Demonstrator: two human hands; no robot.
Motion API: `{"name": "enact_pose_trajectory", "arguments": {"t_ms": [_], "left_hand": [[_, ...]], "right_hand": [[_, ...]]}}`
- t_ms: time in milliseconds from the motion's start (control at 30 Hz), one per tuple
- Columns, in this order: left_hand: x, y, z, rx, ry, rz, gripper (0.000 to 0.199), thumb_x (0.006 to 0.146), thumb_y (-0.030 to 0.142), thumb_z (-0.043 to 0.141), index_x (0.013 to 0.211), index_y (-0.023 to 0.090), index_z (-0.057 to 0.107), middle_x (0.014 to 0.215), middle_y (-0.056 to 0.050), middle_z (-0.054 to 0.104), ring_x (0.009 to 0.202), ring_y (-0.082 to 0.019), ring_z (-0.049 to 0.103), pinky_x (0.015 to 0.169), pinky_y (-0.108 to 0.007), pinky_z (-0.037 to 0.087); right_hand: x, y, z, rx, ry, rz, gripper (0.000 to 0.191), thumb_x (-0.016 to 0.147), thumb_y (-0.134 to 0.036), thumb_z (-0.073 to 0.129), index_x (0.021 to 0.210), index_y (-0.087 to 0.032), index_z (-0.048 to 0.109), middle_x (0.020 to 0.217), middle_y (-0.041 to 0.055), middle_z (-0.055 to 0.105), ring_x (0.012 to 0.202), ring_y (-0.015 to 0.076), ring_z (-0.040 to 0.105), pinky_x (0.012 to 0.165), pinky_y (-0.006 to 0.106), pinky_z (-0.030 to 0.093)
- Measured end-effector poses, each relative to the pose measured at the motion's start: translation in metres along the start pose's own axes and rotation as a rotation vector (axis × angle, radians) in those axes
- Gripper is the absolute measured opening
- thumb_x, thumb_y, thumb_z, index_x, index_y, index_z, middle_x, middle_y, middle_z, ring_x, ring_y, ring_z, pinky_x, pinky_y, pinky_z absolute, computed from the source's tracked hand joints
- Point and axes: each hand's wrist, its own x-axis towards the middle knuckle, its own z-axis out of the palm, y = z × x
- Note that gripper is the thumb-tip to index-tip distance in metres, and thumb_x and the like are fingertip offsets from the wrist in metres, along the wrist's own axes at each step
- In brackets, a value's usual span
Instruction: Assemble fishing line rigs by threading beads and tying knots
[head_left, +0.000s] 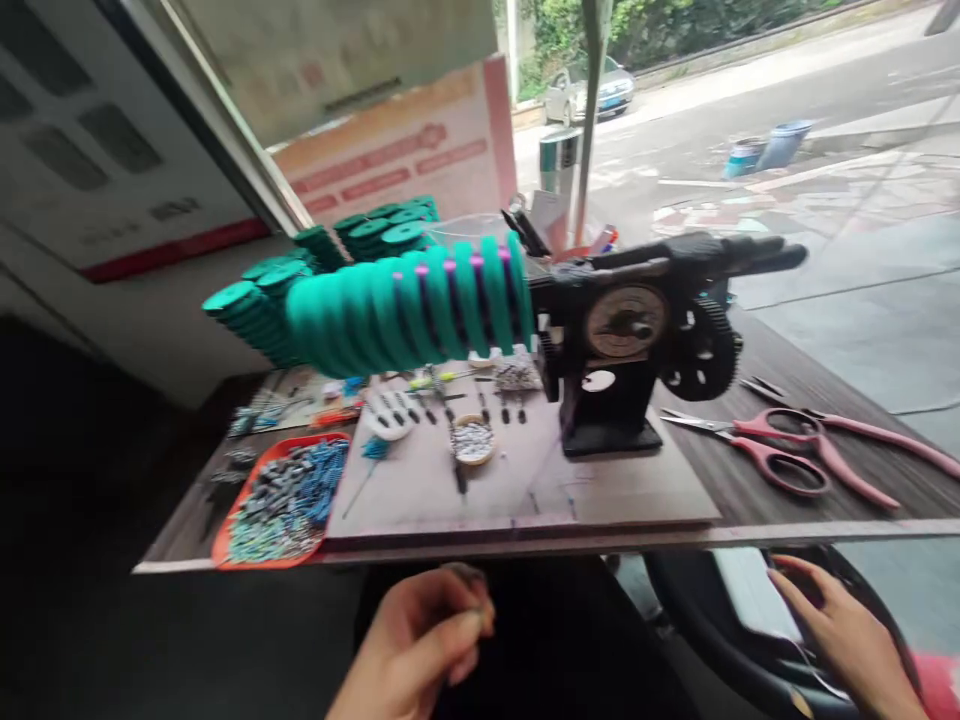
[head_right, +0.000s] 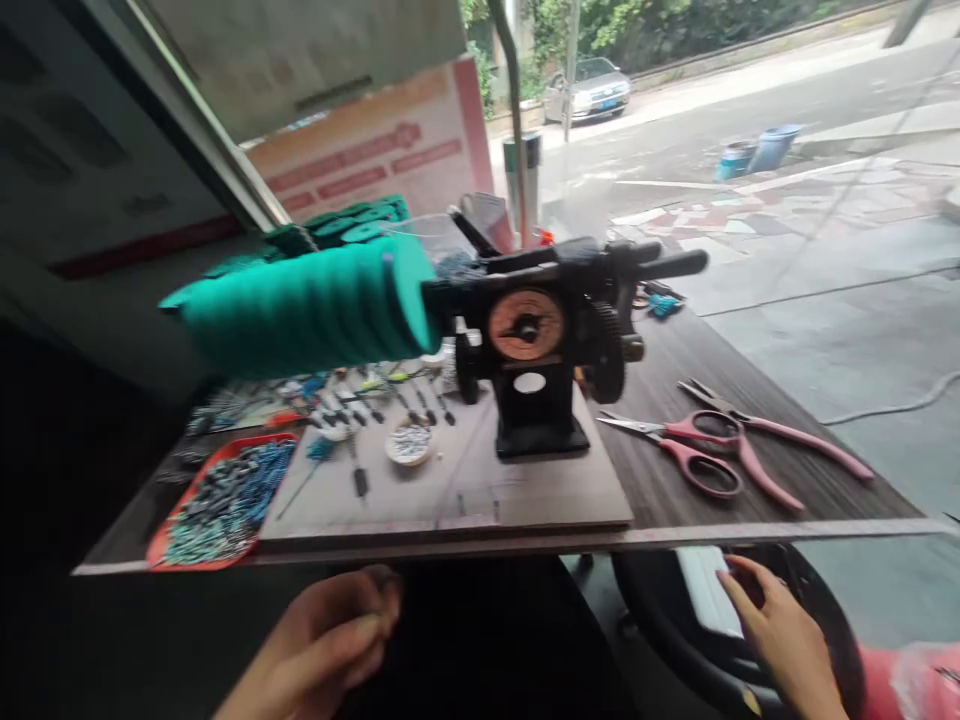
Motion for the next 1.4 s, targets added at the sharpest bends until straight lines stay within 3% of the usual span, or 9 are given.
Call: {"name": "enact_pose_trajectory", "arguments": {"t_ms": [67, 167, 300, 467, 633, 900, 1133, 1233, 1400], "left_hand": [[-0.002, 0.001, 0.004, -0.119, -0.025, -0.026, 0.020, 0.053, 0.028, 0.078, 0.054, 0.014, 0.064, 0.068, -0.002, 0.058, 0.050, -0.006, 0.038, 0.048, -0.020, 0.030], [-0.004, -0.007, 0.000, -0.228, -0.064, -0.024, 0.014, 0.057, 0.022, 0.076, 0.059, 0.013, 0.065, 0.070, -0.002, 0.059, 0.051, -0.005, 0.040, 0.050, -0.018, 0.032], [-0.003, -0.017, -0.006, -0.319, -0.142, 0.014, 0.010, 0.060, 0.016, 0.074, 0.062, 0.013, 0.065, 0.070, 0.000, 0.060, 0.052, -0.004, 0.043, 0.051, -0.016, 0.034], [-0.006, -0.019, -0.003, -0.426, -0.171, 0.010, 0.015, 0.056, 0.017, 0.075, 0.058, 0.012, 0.061, 0.061, 0.001, 0.057, 0.047, -0.005, 0.042, 0.048, -0.019, 0.040], [-0.006, -0.018, 0.001, -0.419, -0.151, -0.021, 0.019, 0.052, 0.019, 0.076, 0.061, 0.013, 0.060, 0.060, 0.001, 0.058, 0.043, -0.007, 0.042, 0.041, -0.023, 0.043], [-0.004, -0.012, 0.000, -0.407, -0.188, -0.066, 0.017, 0.051, 0.015, 0.077, 0.055, 0.009, 0.062, 0.059, 0.000, 0.056, 0.050, -0.004, 0.047, 0.043, -0.013, 0.031], [-0.003, -0.008, 0.001, -0.309, -0.237, -0.144, 0.010, 0.052, 0.014, 0.070, 0.058, 0.012, 0.062, 0.060, 0.001, 0.052, 0.053, -0.006, 0.040, 0.045, -0.016, 0.027], [-0.004, -0.003, -0.001, 0.039, -0.203, 0.109, 0.008, 0.060, 0.015, 0.064, 0.054, 0.015, 0.059, 0.056, 0.003, 0.047, 0.052, -0.008, 0.037, 0.049, -0.020, 0.027], [-0.011, -0.003, -0.009, 0.645, -0.006, 0.579, 0.013, 0.072, 0.015, 0.057, 0.060, 0.018, 0.061, 0.068, -0.001, 0.052, 0.062, -0.015, 0.046, 0.056, -0.025, 0.033]], "right_hand": [[-0.056, -0.025, 0.001, 0.184, -0.131, -0.236, 0.022, 0.068, -0.033, 0.060, 0.088, -0.025, 0.065, 0.091, 0.0067, 0.068, 0.082, 0.0297, 0.063, 0.077, 0.039, 0.049], [-0.152, -0.079, 0.008, 0.452, -0.394, -0.676, 0.029, 0.067, -0.046, 0.064, 0.087, -0.026, 0.069, 0.094, 0.0065, 0.068, 0.090, 0.0296, 0.061, 0.080, 0.036, 0.047], [-0.233, -0.151, 0.025, 0.671, -0.620, -0.760, 0.028, 0.071, -0.047, 0.063, 0.080, -0.022, 0.069, 0.080, 0.0049, 0.068, 0.070, 0.0204, 0.058, 0.063, 0.029, 0.045], [-0.245, -0.167, 0.047, 0.934, -0.850, -0.509, 0.030, 0.062, -0.042, 0.076, 0.077, -0.017, 0.069, 0.058, -0.0017, 0.059, 0.046, 0.0066, 0.038, 0.046, 0.020, 0.028], [-0.253, -0.159, 0.058, 1.087, -0.898, -0.323, 0.034, 0.057, -0.042, 0.080, 0.078, -0.018, 0.069, 0.060, -0.0007, 0.060, 0.052, 0.0079, 0.046, 0.049, 0.019, 0.030], [-0.243, -0.159, 0.042, 0.959, -0.977, -0.392, 0.040, 0.064, -0.054, 0.069, 0.069, -0.018, 0.053, 0.053, -0.0045, 0.047, 0.039, 0.0047, 0.033, 0.040, 0.018, 0.024], [-0.226, -0.163, 0.026, 0.675, -0.703, -0.827, 0.027, 0.075, -0.040, 0.061, 0.062, -0.018, 0.054, 0.053, -0.0029, 0.047, 0.050, 0.0096, 0.037, 0.049, 0.023, 0.024], [-0.233, -0.159, 0.016, 0.440, -0.517, -1.152, 0.015, 0.076, -0.021, 0.055, 0.062, -0.018, 0.056, 0.055, -0.0004, 0.052, 0.049, 0.0112, 0.038, 0.050, 0.025, 0.023], [-0.251, -0.171, -0.006, -0.249, 0.013, -1.849, 0.024, 0.069, 0.001, 0.039, 0.067, -0.017, 0.055, 0.053, 0.0014, 0.054, 0.044, 0.0128, 0.040, 0.047, 0.026, 0.026]]}}
